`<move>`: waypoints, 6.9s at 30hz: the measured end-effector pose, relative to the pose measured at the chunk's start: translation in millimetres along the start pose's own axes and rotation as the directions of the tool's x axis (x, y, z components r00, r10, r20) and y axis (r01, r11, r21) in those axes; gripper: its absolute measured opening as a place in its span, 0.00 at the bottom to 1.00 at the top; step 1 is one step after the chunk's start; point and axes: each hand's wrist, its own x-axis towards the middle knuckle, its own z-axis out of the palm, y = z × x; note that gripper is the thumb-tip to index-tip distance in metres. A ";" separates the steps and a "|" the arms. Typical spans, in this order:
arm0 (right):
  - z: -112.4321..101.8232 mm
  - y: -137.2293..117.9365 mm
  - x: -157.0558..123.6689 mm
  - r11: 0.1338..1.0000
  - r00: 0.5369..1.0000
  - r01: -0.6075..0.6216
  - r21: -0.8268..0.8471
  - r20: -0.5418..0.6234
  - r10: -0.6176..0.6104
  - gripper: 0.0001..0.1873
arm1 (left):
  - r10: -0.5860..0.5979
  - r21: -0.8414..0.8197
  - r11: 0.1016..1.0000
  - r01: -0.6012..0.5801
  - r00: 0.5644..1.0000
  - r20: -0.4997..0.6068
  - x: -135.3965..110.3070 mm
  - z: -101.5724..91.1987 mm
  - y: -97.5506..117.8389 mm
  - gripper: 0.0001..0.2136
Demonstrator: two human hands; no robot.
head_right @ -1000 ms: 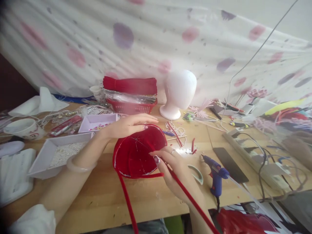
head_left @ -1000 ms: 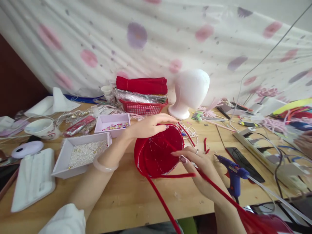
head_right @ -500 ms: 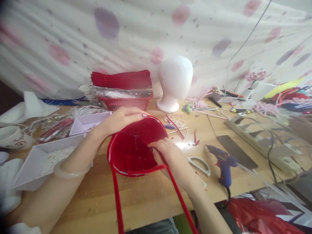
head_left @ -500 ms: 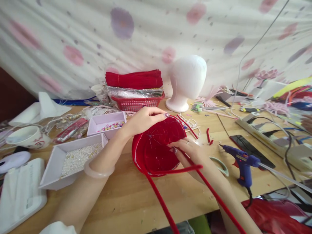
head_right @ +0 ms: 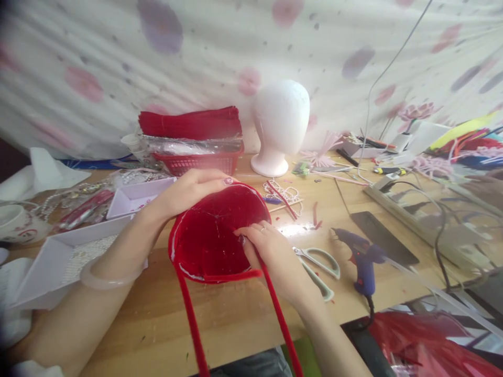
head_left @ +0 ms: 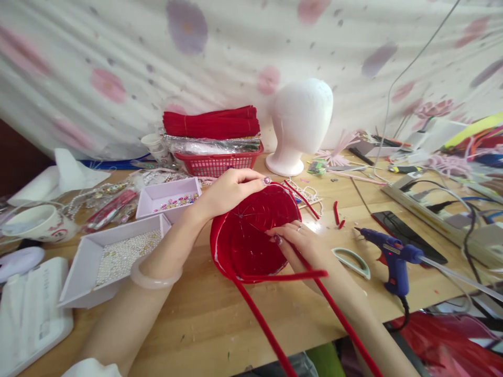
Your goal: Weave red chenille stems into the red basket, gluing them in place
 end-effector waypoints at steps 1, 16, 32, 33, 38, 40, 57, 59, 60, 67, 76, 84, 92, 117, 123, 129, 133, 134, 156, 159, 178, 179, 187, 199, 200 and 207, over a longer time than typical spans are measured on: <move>0.8 1.4 -0.1 1.000 1.000 0.006 0.000 0.002 -0.006 0.13 | 0.000 0.001 1.000 0.000 1.000 -0.002 -0.1 0.1 0.0 0.16; 6.9 8.3 0.1 0.999 0.999 0.049 0.013 0.001 -0.049 0.14 | -0.008 -0.018 1.000 0.008 1.000 -0.001 0.8 -0.1 -1.1 0.16; 1.0 0.1 15.3 0.997 0.975 0.063 -0.051 0.219 -0.050 0.16 | 0.017 0.022 1.000 -0.017 1.000 -0.006 0.8 1.6 -0.1 0.14; 1.4 -0.9 16.3 0.996 0.974 0.062 -0.070 0.223 -0.045 0.15 | 0.026 0.031 0.999 -0.026 1.000 -0.008 1.1 1.5 -0.5 0.14; 2.1 -6.6 21.8 0.986 0.969 0.064 -0.153 0.245 -0.025 0.14 | 0.041 0.056 0.998 -0.040 0.999 -0.017 2.5 0.8 -2.7 0.14; 1.8 -8.1 24.9 0.980 0.965 0.064 -0.188 0.263 -0.012 0.13 | 0.040 0.059 0.997 -0.039 0.999 -0.019 2.5 0.7 -3.0 0.14; -2.5 -19.6 42.4 0.946 0.881 0.030 -0.323 0.456 0.128 0.16 | 0.040 0.143 0.989 -0.035 0.999 -0.027 2.1 -0.7 -1.2 0.14; -1.6 -19.1 42.4 0.951 0.883 0.028 -0.306 0.453 0.120 0.16 | 0.037 0.158 0.987 -0.031 0.999 -0.037 1.8 -0.5 -1.1 0.14; -0.8 -18.6 42.4 0.954 0.886 0.031 -0.299 0.451 0.112 0.16 | 0.038 0.165 0.986 -0.031 0.998 -0.041 1.8 -0.3 -1.3 0.13; 4.1 -14.0 41.0 0.965 0.895 0.054 -0.256 0.440 0.066 0.14 | 0.059 0.203 0.978 -0.048 0.997 -0.048 2.3 -0.2 -1.0 0.13; 3.3 -13.2 39.7 0.965 0.890 0.037 -0.258 0.449 0.086 0.15 | 0.074 0.227 0.972 -0.064 0.996 -0.039 1.4 0.1 -1.0 0.14; 7.3 -13.7 40.8 0.976 0.877 0.062 -0.208 0.479 0.046 0.14 | 0.077 0.221 0.973 -0.063 0.995 -0.055 2.5 0.6 -2.6 0.14; -1.1 -10.3 24.8 0.995 0.956 -0.059 -0.077 0.284 0.079 0.15 | 0.069 0.205 0.977 -0.053 0.995 -0.072 2.2 0.8 -2.5 0.14; -1.5 -22.0 -30.9 0.945 0.948 -0.301 0.127 0.148 0.282 0.19 | 0.046 0.191 0.981 -0.038 0.998 -0.034 1.1 0.5 0.6 0.13; 9.6 -26.5 -31.0 0.957 0.972 -0.234 0.172 0.026 0.234 0.17 | 0.052 0.179 0.983 -0.047 0.998 -0.025 0.9 0.6 0.4 0.14; 18.8 -26.4 -32.7 0.953 0.971 -0.235 0.191 0.001 0.239 0.18 | 0.037 0.159 0.987 -0.031 0.999 -0.033 0.3 0.8 1.9 0.12; 23.7 -29.8 -34.6 0.938 0.964 -0.252 0.238 -0.028 0.266 0.19 | 0.027 0.146 0.989 -0.019 0.998 -0.051 -0.5 1.9 1.8 0.12; 24.8 -30.9 -34.7 0.932 0.961 -0.259 0.253 -0.031 0.275 0.19 | 0.025 0.141 0.990 -0.019 0.999 -0.047 -0.7 2.2 1.8 0.11; 33.9 -38.0 -81.5 0.956 0.958 -0.287 0.059 0.038 0.285 0.15 | 0.144 0.182 0.971 -0.152 0.988 0.061 -7.1 12.5 12.5 0.10; 23.4 -35.6 -84.4 0.966 0.967 -0.255 0.040 0.004 0.255 0.13 | 0.163 0.186 0.965 -0.182 0.980 0.114 -8.4 12.5 14.8 0.11; 25.1 -16.6 39.0 0.828 0.930 -0.019 -0.561 0.295 0.221 0.26 | 0.159 0.061 0.984 -0.169 0.977 0.140 -3.7 8.5 6.6 0.11; 25.4 -16.0 38.7 0.831 0.930 -0.021 -0.556 0.294 0.221 0.27 | 0.156 0.065 0.984 -0.166 0.978 0.137 -3.5 8.6 6.3 0.11; 23.3 -16.9 41.3 0.843 0.916 -0.054 -0.535 0.309 0.255 0.25 | 0.164 0.044 0.984 -0.171 0.977 0.139 -3.0 9.6 7.5 0.11; 23.8 -15.6 43.4 0.879 0.894 -0.117 -0.462 0.336 0.296 0.24 | 0.171 0.109 0.976 -0.188 0.975 0.143 -4.4 12.8 9.8 0.11; 24.1 -15.3 43.5 0.881 0.893 -0.123 -0.456 0.337 0.299 0.23 | 0.172 0.111 0.976 -0.189 0.974 0.146 -4.3 12.7 9.8 0.11; 25.4 -12.7 38.9 0.902 0.909 -0.112 -0.416 0.324 0.262 0.24 | 0.170 0.114 0.975 -0.190 0.972 0.162 -5.0 12.2 10.4 0.11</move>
